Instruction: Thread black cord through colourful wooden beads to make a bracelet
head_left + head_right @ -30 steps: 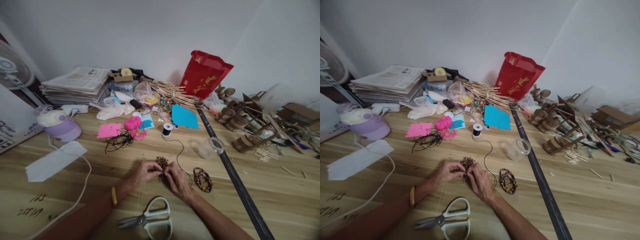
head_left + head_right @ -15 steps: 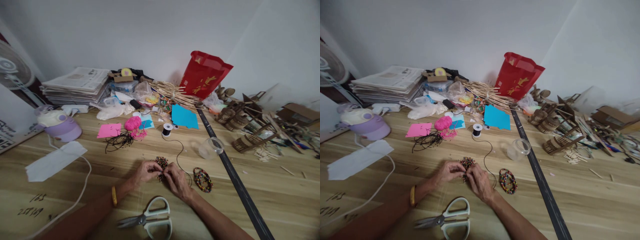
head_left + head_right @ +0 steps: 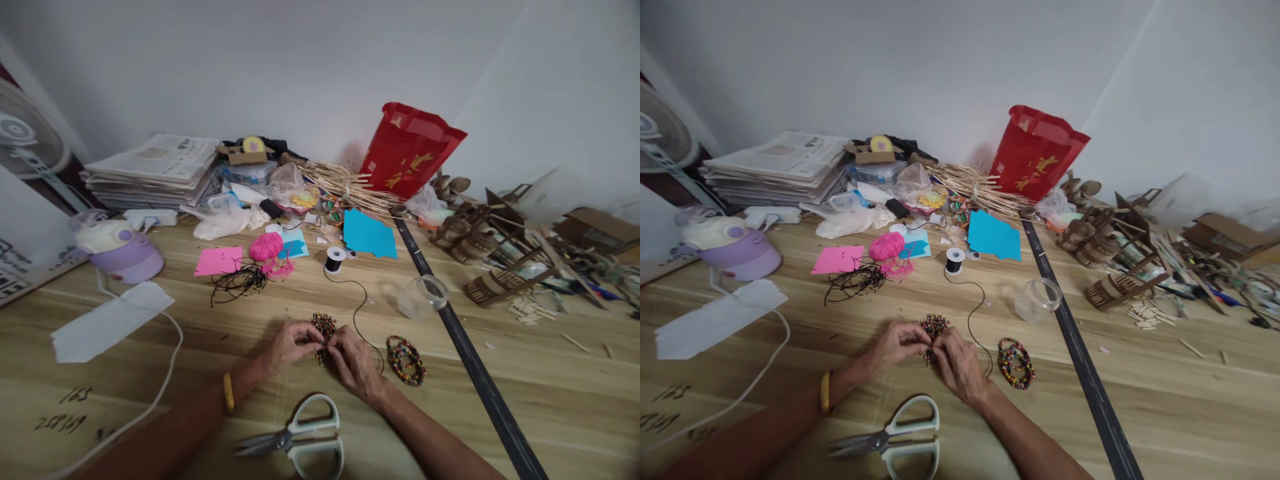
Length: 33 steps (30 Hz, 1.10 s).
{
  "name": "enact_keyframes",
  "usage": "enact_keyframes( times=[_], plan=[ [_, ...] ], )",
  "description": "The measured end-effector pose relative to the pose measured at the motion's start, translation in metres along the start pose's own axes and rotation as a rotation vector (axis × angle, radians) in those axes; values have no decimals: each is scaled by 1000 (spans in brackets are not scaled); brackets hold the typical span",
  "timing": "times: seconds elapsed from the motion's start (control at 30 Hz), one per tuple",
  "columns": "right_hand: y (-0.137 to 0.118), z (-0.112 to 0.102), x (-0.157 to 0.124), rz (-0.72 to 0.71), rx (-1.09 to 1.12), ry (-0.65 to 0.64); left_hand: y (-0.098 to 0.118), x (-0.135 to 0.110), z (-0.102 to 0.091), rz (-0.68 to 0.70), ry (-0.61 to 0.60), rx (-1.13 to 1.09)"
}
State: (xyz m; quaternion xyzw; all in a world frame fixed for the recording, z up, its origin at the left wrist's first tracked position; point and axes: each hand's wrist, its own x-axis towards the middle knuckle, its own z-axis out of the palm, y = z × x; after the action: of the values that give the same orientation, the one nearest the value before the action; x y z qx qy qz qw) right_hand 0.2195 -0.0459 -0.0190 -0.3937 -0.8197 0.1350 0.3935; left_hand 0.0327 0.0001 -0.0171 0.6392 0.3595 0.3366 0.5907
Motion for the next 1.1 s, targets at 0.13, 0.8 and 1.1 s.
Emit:
enact_keyframes(
  times=[0.13, 0.8, 1.1],
  plan=[
    [1, 0, -1, -4, 8, -9, 1, 0, 0, 3, -7, 17],
    [1, 1, -2, 24, -24, -25, -1, 1, -1, 11, -6, -1],
    [-1, 0, -1, 14, -10, -22, 4, -1, -1, -7, 3, 23]
  ],
)
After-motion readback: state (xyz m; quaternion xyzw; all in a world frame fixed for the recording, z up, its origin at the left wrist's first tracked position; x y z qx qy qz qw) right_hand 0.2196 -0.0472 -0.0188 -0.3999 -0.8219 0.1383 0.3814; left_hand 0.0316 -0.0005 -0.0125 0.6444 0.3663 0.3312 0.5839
